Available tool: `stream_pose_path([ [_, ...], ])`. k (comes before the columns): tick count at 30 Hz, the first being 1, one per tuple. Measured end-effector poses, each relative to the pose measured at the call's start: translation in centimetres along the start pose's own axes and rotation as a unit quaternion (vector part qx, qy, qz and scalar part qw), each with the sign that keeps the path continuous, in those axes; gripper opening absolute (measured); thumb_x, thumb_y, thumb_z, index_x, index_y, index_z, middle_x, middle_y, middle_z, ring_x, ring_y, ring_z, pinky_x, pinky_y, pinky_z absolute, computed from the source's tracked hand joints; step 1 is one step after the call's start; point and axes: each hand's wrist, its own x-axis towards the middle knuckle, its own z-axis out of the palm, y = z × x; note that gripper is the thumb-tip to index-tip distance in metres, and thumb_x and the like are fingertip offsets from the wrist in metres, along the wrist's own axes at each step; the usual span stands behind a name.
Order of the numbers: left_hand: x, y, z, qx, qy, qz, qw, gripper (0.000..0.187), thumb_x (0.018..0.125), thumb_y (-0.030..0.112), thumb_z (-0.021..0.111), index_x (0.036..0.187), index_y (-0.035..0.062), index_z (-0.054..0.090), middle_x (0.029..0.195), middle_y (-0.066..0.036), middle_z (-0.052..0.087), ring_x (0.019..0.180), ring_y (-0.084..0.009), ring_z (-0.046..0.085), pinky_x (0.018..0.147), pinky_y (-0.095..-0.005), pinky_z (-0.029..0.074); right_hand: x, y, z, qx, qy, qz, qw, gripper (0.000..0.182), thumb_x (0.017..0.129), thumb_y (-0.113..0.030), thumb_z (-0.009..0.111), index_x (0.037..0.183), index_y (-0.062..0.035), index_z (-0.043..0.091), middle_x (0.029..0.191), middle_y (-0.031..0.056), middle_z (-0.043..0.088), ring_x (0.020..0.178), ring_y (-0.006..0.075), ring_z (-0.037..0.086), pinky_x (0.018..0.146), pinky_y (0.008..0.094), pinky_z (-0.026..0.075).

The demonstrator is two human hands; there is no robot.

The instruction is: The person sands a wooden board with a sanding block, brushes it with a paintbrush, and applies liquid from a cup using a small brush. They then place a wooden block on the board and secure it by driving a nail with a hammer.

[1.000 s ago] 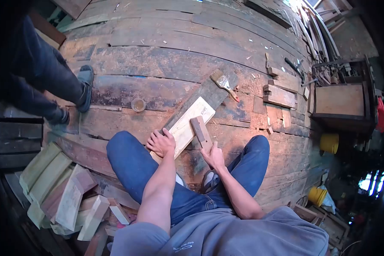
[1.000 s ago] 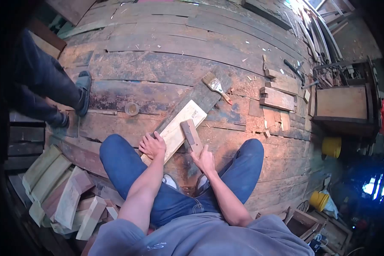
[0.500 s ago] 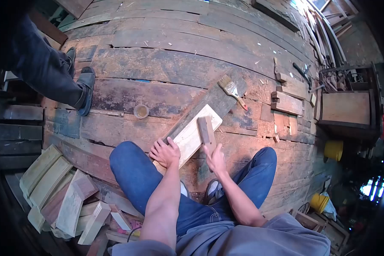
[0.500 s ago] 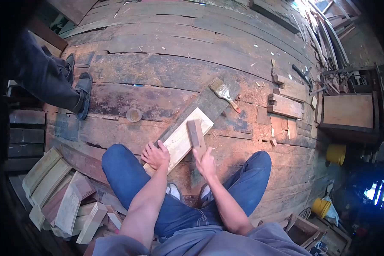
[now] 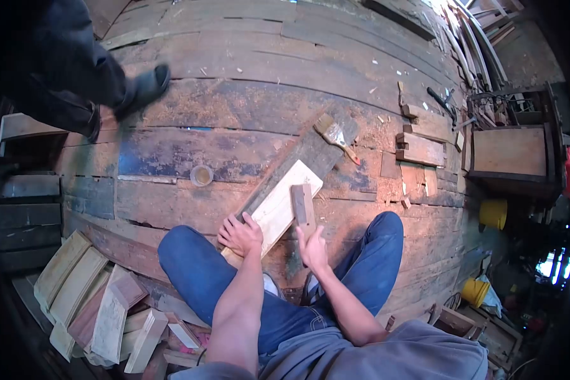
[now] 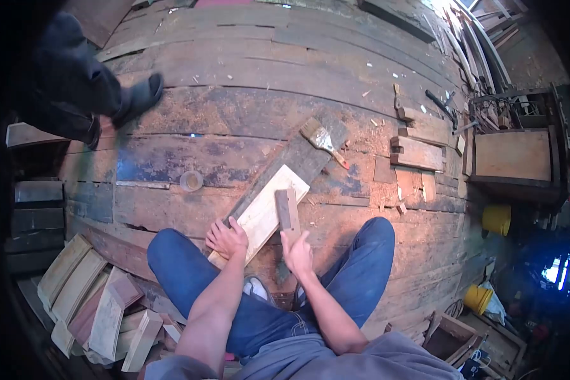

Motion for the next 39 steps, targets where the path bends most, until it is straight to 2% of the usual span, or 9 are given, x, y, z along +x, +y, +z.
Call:
stream_pose_path([
  [4, 0.0, 0.2, -0.8, 0.009, -0.026, 0.006, 1.000, 0.042, 0.095, 0.044, 0.053, 0.112, 0.0071, 0.064, 0.115, -0.014, 0.064, 0.113, -0.0341, 0.052, 0.105, -0.0492, 0.031, 4.4, -1.5, -0.2, -0.002, 0.007, -0.002, 1.000, 0.075, 0.100, -0.056, 0.052, 0.126, 0.0111, 0.034, 0.090, 0.0438, 0.063, 0.092, 0.0590, 0.064, 0.078, 0.0596, 0.054],
  [8, -0.1, 0.0, -0.2, -0.014, 0.002, 0.012, 1.000, 0.042, 0.094, 0.044, 0.055, 0.111, 0.0069, 0.064, 0.116, -0.014, 0.063, 0.113, -0.0342, 0.052, 0.104, -0.0504, 0.031, 6.6, -2.9, -0.1, 0.041, 0.021, -0.011, 0.999, 0.074, 0.100, -0.057, 0.051, 0.124, 0.0112, 0.034, 0.090, 0.0444, 0.063, 0.090, 0.0595, 0.064, 0.077, 0.0600, 0.055],
  [9, -0.1, -0.1, 0.0, -0.012, 0.007, 0.013, 1.000, 0.042, 0.094, 0.044, 0.055, 0.112, 0.0069, 0.064, 0.116, -0.014, 0.063, 0.113, -0.0343, 0.052, 0.105, -0.0504, 0.031, 4.8, -3.2, -0.9, 0.058, -0.021, 0.038, 0.997, 0.076, 0.099, -0.059, 0.051, 0.125, 0.0112, 0.034, 0.092, 0.0442, 0.063, 0.091, 0.0597, 0.064, 0.079, 0.0603, 0.054],
  [14, -0.1, 0.2, -0.4, 0.014, -0.020, -0.002, 1.000, 0.045, 0.096, 0.046, 0.052, 0.117, 0.0083, 0.066, 0.119, -0.013, 0.064, 0.115, -0.0341, 0.053, 0.108, -0.0494, 0.031, -1.2, 1.2, 0.5, -0.022, -0.047, 0.031, 0.998, 0.084, 0.097, -0.062, 0.052, 0.131, 0.0113, 0.030, 0.092, 0.0436, 0.064, 0.091, 0.0585, 0.065, 0.081, 0.0602, 0.054],
  [17, -0.1, 0.1, -0.3, 0.000, -0.025, 0.003, 1.000, 0.043, 0.095, 0.044, 0.054, 0.115, 0.0077, 0.065, 0.119, -0.013, 0.064, 0.115, -0.0341, 0.053, 0.107, -0.0495, 0.031, 2.6, -1.0, -0.8, -0.011, -0.032, 0.026, 0.999, 0.074, 0.099, -0.061, 0.051, 0.120, 0.0080, 0.036, 0.090, 0.0426, 0.064, 0.091, 0.0583, 0.065, 0.081, 0.0608, 0.053],
  [22, 0.0, 0.1, -0.5, -0.010, -0.006, -0.001, 1.000, 0.042, 0.094, 0.043, 0.057, 0.114, 0.0074, 0.066, 0.116, -0.013, 0.064, 0.115, -0.0341, 0.052, 0.107, -0.0499, 0.031, 6.3, -2.8, -1.6, 0.005, -0.011, 0.002, 1.000, 0.070, 0.100, -0.058, 0.050, 0.119, 0.0089, 0.038, 0.088, 0.0427, 0.064, 0.088, 0.0580, 0.065, 0.078, 0.0600, 0.054],
  [28, 0.0, 0.1, -0.1, -0.015, -0.004, 0.002, 1.000, 0.043, 0.093, 0.043, 0.057, 0.113, 0.0059, 0.066, 0.118, -0.014, 0.063, 0.115, -0.0343, 0.052, 0.106, -0.0497, 0.031, -1.1, 1.3, -2.7, -0.045, -0.057, 0.015, 0.997, 0.075, 0.098, -0.060, 0.052, 0.121, 0.0108, 0.037, 0.089, 0.0431, 0.064, 0.088, 0.0579, 0.065, 0.078, 0.0606, 0.054],
  [34, -0.4, 0.1, -0.9, -0.008, -0.017, -0.010, 1.000, 0.046, 0.094, 0.046, 0.055, 0.114, 0.0062, 0.067, 0.119, -0.013, 0.064, 0.112, -0.0338, 0.054, 0.107, -0.0488, 0.031, 6.7, -2.5, -2.5, -0.030, -0.032, -0.015, 0.999, 0.074, 0.099, -0.057, 0.052, 0.120, 0.0117, 0.037, 0.088, 0.0422, 0.065, 0.087, 0.0575, 0.066, 0.076, 0.0600, 0.055],
  [39, 0.0, -0.1, 0.1, -0.021, 0.012, 0.013, 1.000, 0.042, 0.094, 0.044, 0.054, 0.108, 0.0062, 0.066, 0.113, -0.015, 0.063, 0.108, -0.0344, 0.053, 0.106, -0.0507, 0.031, 1.8, 1.6, -3.2, -0.061, -0.028, -0.019, 0.998, 0.075, 0.099, -0.059, 0.053, 0.121, 0.0111, 0.038, 0.084, 0.0406, 0.065, 0.084, 0.0565, 0.066, 0.074, 0.0593, 0.055],
])
